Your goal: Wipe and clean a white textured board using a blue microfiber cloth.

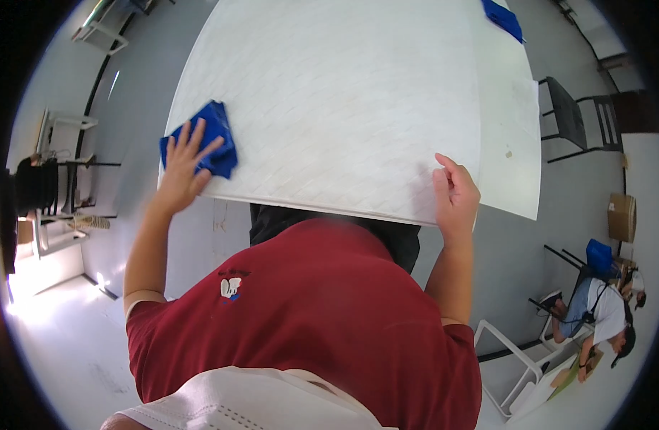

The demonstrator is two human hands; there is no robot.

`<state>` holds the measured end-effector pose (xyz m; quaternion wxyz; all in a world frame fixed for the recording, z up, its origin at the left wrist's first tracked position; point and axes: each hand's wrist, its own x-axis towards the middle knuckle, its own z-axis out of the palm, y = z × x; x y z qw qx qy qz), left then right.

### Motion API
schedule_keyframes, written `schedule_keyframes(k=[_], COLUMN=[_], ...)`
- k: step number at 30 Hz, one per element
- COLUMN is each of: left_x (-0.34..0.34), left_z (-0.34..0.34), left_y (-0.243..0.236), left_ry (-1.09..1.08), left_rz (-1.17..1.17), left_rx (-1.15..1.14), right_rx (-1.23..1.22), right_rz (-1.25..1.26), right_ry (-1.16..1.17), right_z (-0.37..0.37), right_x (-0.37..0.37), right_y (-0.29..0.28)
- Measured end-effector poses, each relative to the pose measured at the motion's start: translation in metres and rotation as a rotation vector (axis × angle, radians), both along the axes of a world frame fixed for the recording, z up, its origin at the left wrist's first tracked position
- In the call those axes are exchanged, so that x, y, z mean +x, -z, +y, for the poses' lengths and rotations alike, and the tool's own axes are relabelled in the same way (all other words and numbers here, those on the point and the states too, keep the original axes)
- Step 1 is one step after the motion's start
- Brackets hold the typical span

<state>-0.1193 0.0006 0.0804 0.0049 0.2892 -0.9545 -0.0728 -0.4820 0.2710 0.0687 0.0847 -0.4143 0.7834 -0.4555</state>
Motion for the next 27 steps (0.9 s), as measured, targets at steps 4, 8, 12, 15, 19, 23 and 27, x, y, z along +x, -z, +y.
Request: schedule_keyframes(k=[4,8,12,15,19,23,27], left_x=[-0.072,-0.14,-0.184,-0.179,-0.142,-0.128,-0.144], left_z=[0.044,0.073,0.081,0.05,-0.011,-0.056,-0.103], left_y=[-0.01,-0.002,-0.004,0.009,0.0,0.017,0.027], left_ry=[0.188,0.388,0.5,0.401,0.097,-0.044,-0.22], left_rz=[-0.023,0.06,0.175,0.66,0.633,0.453,0.273], left_rx=[0.105,0.075,0.47,0.546,0.517,0.175,-0.031], right_rx=[-0.051,-0.132,-0.187,-0.142,0.258,0.43,0.502], right_rz=[0.081,0.12,0.129,0.277,0.616,0.573,0.572], right_ry=[0.002,-0.118,-0.256,-0.374,-0.463,-0.51,-0.432], right_z=[-0.003,-0.025,-0.051,-0.065,-0.069,-0.071,-0.064], right_x=[0.001,0.011,0.035,0.05,0.073,0.077,0.067], right_y=[-0.012,-0.032,-0.045,-0.041,-0.029,-0.008,-0.007])
